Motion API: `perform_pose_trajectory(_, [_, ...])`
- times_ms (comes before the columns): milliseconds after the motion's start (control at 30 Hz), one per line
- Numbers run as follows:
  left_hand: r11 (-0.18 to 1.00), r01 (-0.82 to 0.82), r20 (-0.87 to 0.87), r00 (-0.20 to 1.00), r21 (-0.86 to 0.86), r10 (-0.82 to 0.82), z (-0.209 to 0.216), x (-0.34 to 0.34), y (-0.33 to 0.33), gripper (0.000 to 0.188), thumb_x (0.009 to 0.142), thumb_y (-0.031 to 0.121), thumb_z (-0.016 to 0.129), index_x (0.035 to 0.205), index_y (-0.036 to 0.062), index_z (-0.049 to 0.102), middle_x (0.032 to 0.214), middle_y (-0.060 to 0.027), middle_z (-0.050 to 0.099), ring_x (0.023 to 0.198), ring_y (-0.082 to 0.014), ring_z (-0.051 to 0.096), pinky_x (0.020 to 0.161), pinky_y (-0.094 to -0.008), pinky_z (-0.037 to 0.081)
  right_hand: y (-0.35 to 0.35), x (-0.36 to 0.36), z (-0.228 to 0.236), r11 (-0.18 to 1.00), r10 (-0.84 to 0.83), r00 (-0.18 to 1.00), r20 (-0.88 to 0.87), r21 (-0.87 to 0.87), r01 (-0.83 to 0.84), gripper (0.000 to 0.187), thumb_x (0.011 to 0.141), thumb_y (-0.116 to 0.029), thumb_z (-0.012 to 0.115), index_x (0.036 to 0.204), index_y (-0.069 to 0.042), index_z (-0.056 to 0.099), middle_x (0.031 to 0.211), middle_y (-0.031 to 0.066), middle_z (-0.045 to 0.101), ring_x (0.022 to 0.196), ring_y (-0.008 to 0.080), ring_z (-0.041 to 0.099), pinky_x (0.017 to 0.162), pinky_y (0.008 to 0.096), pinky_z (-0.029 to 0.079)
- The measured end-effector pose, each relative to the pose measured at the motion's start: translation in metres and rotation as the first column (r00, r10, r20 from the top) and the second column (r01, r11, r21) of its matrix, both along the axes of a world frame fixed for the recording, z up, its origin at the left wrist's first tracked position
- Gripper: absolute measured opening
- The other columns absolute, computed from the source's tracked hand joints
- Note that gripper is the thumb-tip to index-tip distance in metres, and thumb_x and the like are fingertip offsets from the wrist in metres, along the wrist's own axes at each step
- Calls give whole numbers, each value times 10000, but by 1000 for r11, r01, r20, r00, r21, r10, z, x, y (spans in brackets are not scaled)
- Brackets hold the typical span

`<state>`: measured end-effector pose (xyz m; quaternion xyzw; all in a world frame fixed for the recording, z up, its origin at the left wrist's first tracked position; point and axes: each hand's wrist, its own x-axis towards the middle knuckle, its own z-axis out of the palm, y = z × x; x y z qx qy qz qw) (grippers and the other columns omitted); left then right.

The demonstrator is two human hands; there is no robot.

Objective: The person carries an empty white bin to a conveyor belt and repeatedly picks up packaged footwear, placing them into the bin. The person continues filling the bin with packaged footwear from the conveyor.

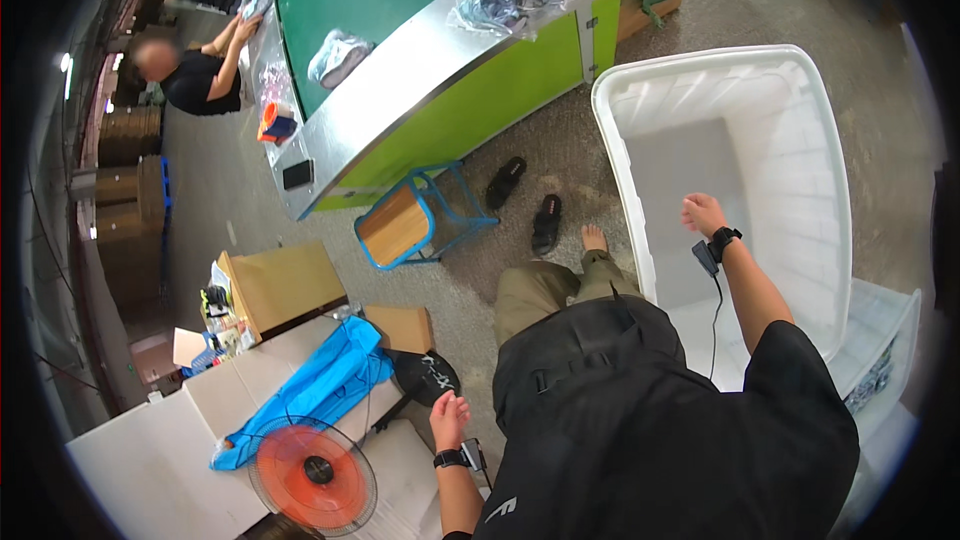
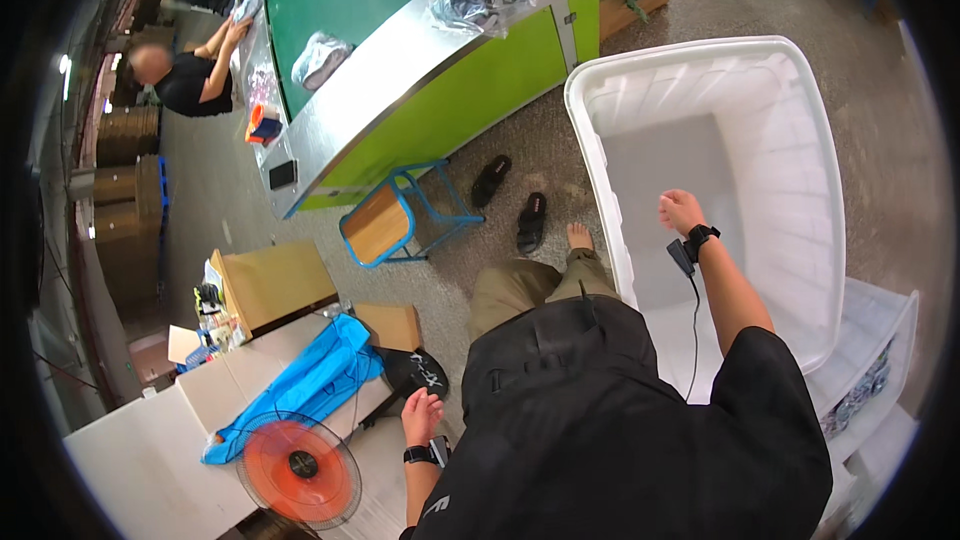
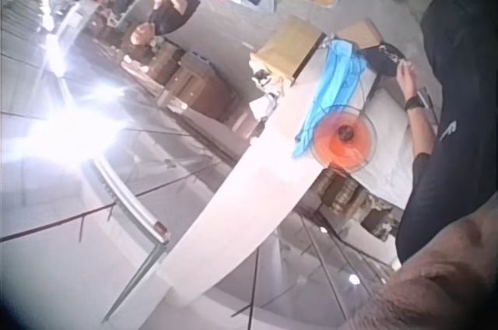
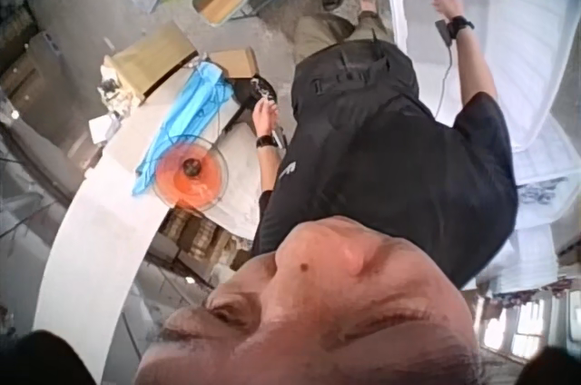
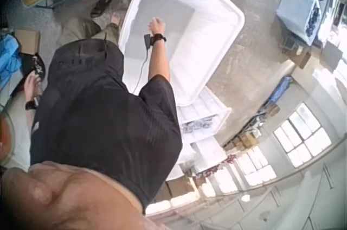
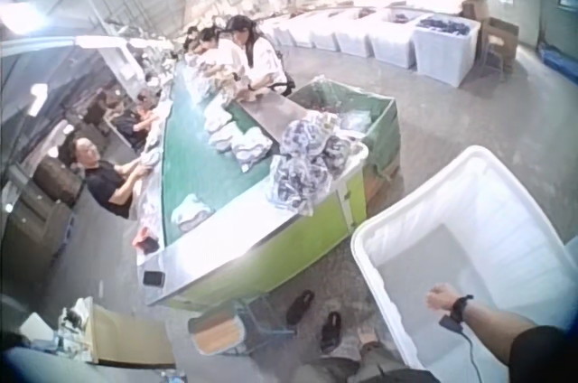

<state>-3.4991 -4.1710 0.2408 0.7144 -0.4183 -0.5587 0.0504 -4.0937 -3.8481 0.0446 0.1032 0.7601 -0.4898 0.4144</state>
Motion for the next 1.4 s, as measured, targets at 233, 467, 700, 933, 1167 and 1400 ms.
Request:
perform_pose_trajectory(233, [993, -114, -8, 993, 3, 114, -4, 19, 47, 344, 992, 250, 624, 1279, 68, 573, 1005, -66, 685, 849, -169, 675, 705, -305, 555, -82, -47, 2, 986, 152, 987, -50, -67, -155, 323, 960, -233, 596, 1146, 28, 627, 893, 72, 665, 713, 134, 647, 600, 264, 521])
perform_pose_trajectory(467, [916, -353, 105, 935, 190, 338, -28, 68, 107, 263, 986, 245, 623, 1191, 84, 588, 960, -64, 696, 812, -190, 695, 669, -329, 566, -177, -56, 34, 935, 328, 935, -134, -96, -341, 318, 962, -235, 604, 1173, 3, 617, 890, 43, 672, 762, 112, 663, 642, 262, 526])
perform_pose_trajectory(700, [895, -419, 92, 908, 153, 409, -27, 55, 100, 265, 975, 259, 644, 1169, 83, 607, 949, -64, 702, 798, -187, 699, 674, -329, 575, -202, -56, 25, 903, 428, 897, -114, 4, -430, 322, 959, -225, 613, 1172, 17, 608, 865, 36, 668, 726, 96, 652, 615, 255, 521])
perform_pose_trajectory(933, [927, -369, -84, 924, 73, 374, -12, 16, 68, 271, 992, 219, 622, 1221, 74, 619, 1008, -57, 689, 866, -161, 677, 732, -295, 561, -256, -46, 29, 851, 525, 841, -134, 46, -524, 280, 964, -226, 589, 1115, 6, 627, 840, 31, 663, 724, 109, 655, 611, 272, 522])
perform_pose_trajectory(1167, [856, -498, -21, 863, 135, 505, -53, 53, 67, 261, 982, 233, 620, 1198, 85, 625, 965, -37, 690, 822, -146, 673, 693, -290, 558, -344, -16, 71, 752, 649, 721, -243, 60, -656, 261, 957, -219, 602, 1115, -15, 636, 834, 27, 671, 725, 109, 645, 620, 279, 512])
perform_pose_trajectory(1400, [811, -538, 37, 838, 231, 545, -114, 148, 39, 204, 977, 247, 594, 1099, 85, 621, 891, -40, 667, 770, -149, 654, 628, -276, 550, -366, 13, 95, 820, 571, 794, -207, 95, -565, 206, 969, -197, 602, 1086, -30, 630, 811, 26, 650, 700, 117, 653, 581, 259, 520])
